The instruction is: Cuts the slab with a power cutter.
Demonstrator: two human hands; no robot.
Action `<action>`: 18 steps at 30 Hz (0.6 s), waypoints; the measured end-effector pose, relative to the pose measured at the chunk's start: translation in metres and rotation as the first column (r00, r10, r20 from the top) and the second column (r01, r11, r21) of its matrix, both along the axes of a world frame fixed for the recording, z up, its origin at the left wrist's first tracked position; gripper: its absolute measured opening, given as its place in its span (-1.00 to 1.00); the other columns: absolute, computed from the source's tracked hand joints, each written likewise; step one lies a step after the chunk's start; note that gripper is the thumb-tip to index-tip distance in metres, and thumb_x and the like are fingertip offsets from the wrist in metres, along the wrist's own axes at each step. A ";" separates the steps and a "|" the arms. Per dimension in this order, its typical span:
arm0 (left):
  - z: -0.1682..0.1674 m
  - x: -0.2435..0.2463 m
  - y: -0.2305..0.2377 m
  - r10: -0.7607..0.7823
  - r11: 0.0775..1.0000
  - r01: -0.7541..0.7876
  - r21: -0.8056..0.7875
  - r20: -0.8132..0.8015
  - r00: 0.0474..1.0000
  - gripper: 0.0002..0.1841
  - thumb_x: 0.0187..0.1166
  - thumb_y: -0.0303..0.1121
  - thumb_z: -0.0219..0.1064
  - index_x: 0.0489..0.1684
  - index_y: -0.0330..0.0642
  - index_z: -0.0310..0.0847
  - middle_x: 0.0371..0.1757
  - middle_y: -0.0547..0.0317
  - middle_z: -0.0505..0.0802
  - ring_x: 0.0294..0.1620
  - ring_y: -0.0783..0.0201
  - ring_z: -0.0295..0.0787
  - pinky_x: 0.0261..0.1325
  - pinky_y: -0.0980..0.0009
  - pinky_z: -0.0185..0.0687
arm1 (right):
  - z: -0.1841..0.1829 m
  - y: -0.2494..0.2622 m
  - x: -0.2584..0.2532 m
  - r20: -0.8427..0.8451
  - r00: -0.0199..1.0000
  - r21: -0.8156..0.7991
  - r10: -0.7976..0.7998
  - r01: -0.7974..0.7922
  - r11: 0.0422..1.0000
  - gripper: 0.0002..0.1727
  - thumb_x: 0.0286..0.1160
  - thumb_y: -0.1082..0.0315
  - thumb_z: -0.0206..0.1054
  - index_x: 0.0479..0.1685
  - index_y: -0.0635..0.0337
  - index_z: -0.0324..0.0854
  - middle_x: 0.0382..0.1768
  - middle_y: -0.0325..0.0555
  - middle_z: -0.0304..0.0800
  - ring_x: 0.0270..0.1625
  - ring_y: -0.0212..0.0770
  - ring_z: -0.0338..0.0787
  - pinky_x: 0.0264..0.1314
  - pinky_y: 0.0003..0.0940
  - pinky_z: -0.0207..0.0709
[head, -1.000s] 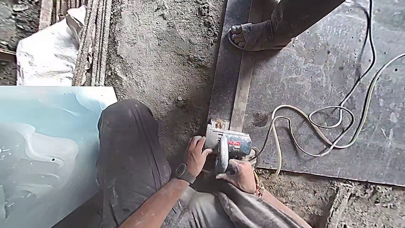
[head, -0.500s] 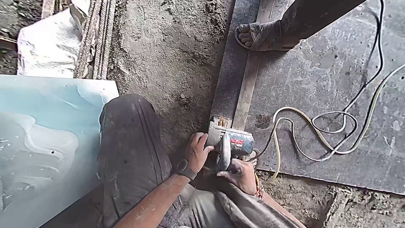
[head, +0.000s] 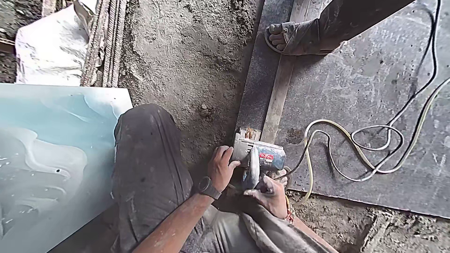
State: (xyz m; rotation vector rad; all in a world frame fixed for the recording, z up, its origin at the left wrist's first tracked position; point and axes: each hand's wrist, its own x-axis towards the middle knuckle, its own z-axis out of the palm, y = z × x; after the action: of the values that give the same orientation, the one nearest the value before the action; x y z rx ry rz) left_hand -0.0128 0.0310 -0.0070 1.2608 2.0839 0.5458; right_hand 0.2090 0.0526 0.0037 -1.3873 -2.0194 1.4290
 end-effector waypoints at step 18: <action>-0.001 -0.002 0.010 0.017 1.000 -0.017 -0.011 0.009 1.000 -0.49 0.19 -0.36 0.70 0.15 -0.40 0.80 0.20 -0.32 0.83 0.30 -0.25 0.78 0.37 -0.04 0.69 | 0.001 -0.001 -0.007 -0.070 0.990 -0.010 -0.120 0.120 0.993 -0.54 0.07 -0.06 0.74 -0.60 0.06 0.63 -0.65 -0.38 0.65 -0.65 -0.58 0.52 -0.58 -0.60 0.46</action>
State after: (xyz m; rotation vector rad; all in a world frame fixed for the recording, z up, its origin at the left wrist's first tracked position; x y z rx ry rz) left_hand -0.0147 0.0409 -0.0077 1.2331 2.0887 0.5458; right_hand 0.2025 0.0516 0.0042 -1.4147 -1.8567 1.4128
